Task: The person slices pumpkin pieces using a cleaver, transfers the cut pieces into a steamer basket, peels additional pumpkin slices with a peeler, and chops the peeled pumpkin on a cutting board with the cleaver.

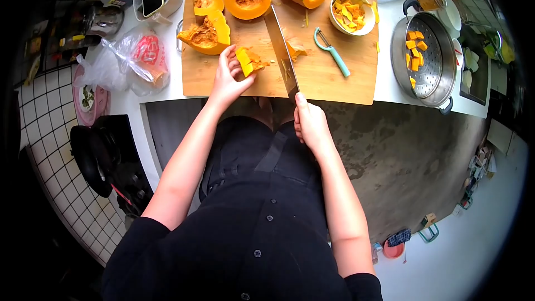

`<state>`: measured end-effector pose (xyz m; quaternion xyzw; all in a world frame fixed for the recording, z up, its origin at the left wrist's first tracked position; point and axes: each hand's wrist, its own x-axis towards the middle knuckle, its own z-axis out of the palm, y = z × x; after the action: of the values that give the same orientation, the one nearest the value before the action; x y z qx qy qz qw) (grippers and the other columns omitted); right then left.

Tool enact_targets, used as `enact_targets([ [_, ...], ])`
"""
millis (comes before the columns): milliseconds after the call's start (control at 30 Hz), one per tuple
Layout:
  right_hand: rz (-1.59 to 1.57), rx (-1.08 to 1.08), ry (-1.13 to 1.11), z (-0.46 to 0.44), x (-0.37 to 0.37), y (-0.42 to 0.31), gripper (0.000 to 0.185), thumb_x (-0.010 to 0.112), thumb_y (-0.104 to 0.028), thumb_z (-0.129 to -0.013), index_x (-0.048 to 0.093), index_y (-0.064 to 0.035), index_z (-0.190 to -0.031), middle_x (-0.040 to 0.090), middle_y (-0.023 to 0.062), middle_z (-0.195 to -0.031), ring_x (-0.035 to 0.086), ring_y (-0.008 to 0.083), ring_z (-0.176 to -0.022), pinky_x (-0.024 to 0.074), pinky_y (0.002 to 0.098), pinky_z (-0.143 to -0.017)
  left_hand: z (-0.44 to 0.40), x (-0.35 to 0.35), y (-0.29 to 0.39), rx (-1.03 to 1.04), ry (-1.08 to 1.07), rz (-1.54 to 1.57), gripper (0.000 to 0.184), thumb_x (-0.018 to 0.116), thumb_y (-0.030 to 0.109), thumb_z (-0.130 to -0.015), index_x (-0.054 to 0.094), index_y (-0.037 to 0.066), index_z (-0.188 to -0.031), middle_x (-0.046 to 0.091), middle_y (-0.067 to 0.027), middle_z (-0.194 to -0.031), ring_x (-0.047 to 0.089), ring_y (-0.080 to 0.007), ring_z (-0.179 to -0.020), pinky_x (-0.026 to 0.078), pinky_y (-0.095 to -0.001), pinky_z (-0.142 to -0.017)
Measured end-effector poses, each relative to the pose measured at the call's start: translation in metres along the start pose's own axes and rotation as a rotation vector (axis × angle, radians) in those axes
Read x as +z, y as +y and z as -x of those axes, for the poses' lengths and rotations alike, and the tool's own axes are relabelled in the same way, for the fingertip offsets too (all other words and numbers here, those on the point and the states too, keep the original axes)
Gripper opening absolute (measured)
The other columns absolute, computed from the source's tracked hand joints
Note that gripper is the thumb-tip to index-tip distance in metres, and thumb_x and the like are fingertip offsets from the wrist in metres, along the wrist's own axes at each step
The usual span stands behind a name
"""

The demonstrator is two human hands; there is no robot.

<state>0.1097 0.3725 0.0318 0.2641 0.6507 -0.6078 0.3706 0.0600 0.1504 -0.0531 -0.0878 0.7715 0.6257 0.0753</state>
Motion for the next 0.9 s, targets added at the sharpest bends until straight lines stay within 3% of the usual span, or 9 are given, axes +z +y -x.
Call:
enact_targets([
  [100,0.006,-0.015,0.004,0.003,0.0,0.002,0.059,0.039,-0.056,-0.095,0.042,-0.0068,-0.062,0.04,0.0013,-0.05,0.038,0.0101,-0.038,0.0333,0.025,-0.036,0.002,-0.003,0.002,-0.03,-0.047,0.073,0.075,0.07,0.0,-0.073,0.028,0.003,-0.135,0.045,-0.016,-0.124,0.053,-0.0238,-0.112,0.045,-0.0359,-0.099],
  [233,0.074,-0.039,0.022,0.007,0.007,-0.004,0.059,0.04,-0.054,-0.095,0.044,-0.0063,-0.061,0.042,0.0011,-0.051,0.041,0.0099,-0.041,0.0359,0.0247,-0.039,-0.002,0.0,-0.01,0.16,-0.008,-0.173,0.076,0.07,-0.002,-0.071,0.03,0.003,-0.135,0.038,-0.0168,-0.127,0.05,-0.0269,-0.114,0.046,-0.0368,-0.097],
  [300,0.106,-0.108,0.026,0.008,0.017,-0.007,0.06,0.037,-0.055,-0.096,0.042,-0.0064,-0.061,0.038,0.0002,-0.049,0.036,0.0095,-0.038,0.032,0.0245,-0.037,-0.002,0.001,-0.013,0.288,-0.035,-0.293,0.074,0.068,-0.003,-0.07,0.032,0.003,-0.133,0.034,-0.018,-0.125,0.05,-0.0302,-0.113,0.048,-0.0362,-0.093],
  [500,0.182,-0.154,0.05,-0.004,0.036,-0.003,0.058,0.039,-0.056,-0.095,0.043,-0.0074,-0.063,0.04,0.0002,-0.051,0.038,0.0095,-0.039,0.0319,0.0238,-0.036,0.004,-0.003,0.0,0.26,-0.119,-0.301,0.073,0.068,0.0,-0.073,0.031,0.005,-0.136,0.036,-0.0146,-0.123,0.048,-0.026,-0.113,0.047,-0.0367,-0.096],
  [800,0.133,-0.151,0.079,-0.012,0.051,-0.001,0.059,0.039,-0.054,-0.096,0.045,-0.0053,-0.063,0.042,0.0016,-0.052,0.04,0.0105,-0.039,0.0342,0.0244,-0.037,-0.001,-0.002,-0.004,0.165,-0.06,-0.156,0.043,0.06,0.003,-0.086,0.043,0.002,-0.126,0.045,-0.0144,-0.112,0.056,-0.0223,-0.097,0.052,-0.0306,-0.086],
  [900,0.155,-0.153,0.082,-0.014,0.05,0.001,0.059,0.039,-0.053,-0.096,0.045,-0.0049,-0.063,0.043,0.002,-0.052,0.041,0.0108,-0.039,0.0345,0.0246,-0.037,0.0,0.0,-0.002,0.096,-0.049,-0.183,0.049,0.064,0.005,-0.085,0.041,0.003,-0.128,0.047,-0.0113,-0.11,0.055,-0.0181,-0.1,0.053,-0.0306,-0.083],
])
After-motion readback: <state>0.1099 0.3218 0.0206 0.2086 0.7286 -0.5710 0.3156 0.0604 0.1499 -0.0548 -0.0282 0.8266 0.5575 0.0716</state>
